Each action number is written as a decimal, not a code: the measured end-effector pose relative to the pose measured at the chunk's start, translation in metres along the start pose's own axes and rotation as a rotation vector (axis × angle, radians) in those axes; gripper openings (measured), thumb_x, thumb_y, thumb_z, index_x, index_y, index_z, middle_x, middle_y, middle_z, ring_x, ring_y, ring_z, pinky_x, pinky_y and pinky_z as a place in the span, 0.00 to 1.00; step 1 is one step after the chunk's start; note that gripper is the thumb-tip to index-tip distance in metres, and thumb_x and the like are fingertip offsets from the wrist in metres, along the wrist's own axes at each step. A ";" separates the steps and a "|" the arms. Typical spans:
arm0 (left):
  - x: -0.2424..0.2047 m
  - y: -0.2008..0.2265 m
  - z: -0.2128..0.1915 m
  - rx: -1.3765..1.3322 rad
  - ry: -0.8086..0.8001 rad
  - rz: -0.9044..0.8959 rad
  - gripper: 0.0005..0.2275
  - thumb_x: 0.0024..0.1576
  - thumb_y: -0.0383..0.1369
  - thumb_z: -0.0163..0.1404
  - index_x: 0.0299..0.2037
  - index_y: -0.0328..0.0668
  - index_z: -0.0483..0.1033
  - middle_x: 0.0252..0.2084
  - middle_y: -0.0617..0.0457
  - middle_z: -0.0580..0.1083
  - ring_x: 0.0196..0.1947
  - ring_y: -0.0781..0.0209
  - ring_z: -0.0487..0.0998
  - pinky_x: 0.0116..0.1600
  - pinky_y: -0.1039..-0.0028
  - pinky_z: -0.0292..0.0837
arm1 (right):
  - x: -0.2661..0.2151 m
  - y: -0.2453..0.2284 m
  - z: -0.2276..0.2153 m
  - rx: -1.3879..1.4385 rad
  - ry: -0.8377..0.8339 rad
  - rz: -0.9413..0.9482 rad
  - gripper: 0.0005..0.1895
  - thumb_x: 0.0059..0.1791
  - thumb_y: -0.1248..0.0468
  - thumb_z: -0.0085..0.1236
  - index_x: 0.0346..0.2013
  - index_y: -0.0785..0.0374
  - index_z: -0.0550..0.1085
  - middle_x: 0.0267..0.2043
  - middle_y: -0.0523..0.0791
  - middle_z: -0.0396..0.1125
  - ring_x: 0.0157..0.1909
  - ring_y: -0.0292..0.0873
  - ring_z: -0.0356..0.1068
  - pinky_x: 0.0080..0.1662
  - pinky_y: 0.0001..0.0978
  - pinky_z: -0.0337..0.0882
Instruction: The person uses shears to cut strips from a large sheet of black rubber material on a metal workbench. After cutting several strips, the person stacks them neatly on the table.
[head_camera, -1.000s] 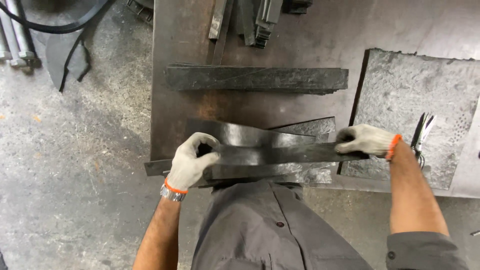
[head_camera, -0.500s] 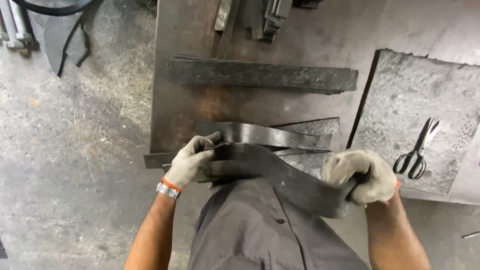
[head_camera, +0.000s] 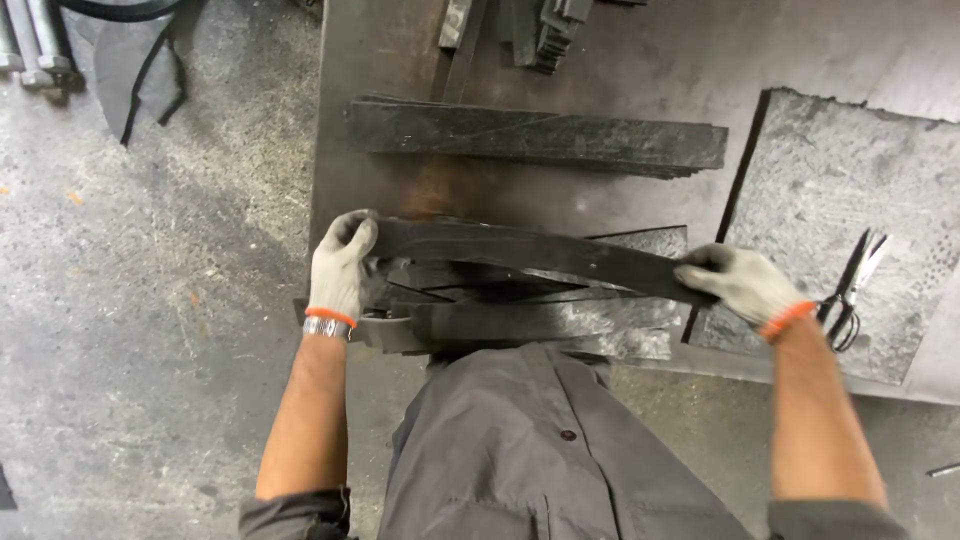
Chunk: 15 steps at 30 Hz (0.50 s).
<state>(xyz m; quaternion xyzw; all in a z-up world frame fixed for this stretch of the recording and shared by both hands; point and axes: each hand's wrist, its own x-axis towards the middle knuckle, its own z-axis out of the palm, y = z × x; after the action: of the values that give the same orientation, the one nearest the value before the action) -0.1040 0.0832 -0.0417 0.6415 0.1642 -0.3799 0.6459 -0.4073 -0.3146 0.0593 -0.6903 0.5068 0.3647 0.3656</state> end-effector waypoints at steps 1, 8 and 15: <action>0.009 -0.005 0.002 -0.043 -0.046 0.028 0.08 0.62 0.29 0.54 0.49 0.38 0.78 0.37 0.61 0.75 0.27 0.76 0.69 0.29 0.83 0.64 | 0.013 0.006 0.007 -0.046 0.009 0.072 0.27 0.47 0.46 0.61 0.58 0.53 0.77 0.56 0.46 0.76 0.55 0.47 0.75 0.61 0.43 0.70; -0.008 0.017 0.035 0.071 -0.081 0.020 0.08 0.61 0.29 0.55 0.48 0.39 0.79 0.35 0.61 0.76 0.24 0.75 0.65 0.26 0.83 0.60 | 0.108 0.083 0.083 -0.170 0.120 -0.007 0.32 0.48 0.40 0.60 0.59 0.58 0.79 0.55 0.55 0.76 0.55 0.57 0.77 0.56 0.43 0.75; -0.021 0.011 0.014 0.140 -0.083 0.103 0.08 0.62 0.29 0.54 0.49 0.37 0.78 0.37 0.62 0.75 0.31 0.77 0.69 0.33 0.84 0.63 | 0.099 0.062 0.142 -0.112 0.562 0.065 0.37 0.44 0.39 0.66 0.46 0.72 0.76 0.47 0.61 0.73 0.51 0.62 0.73 0.53 0.49 0.72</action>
<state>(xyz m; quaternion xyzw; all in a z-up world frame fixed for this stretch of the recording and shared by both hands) -0.1143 0.0751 -0.0177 0.6763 0.0770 -0.3833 0.6243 -0.4642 -0.2468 -0.1018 -0.7667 0.5892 0.1980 0.1603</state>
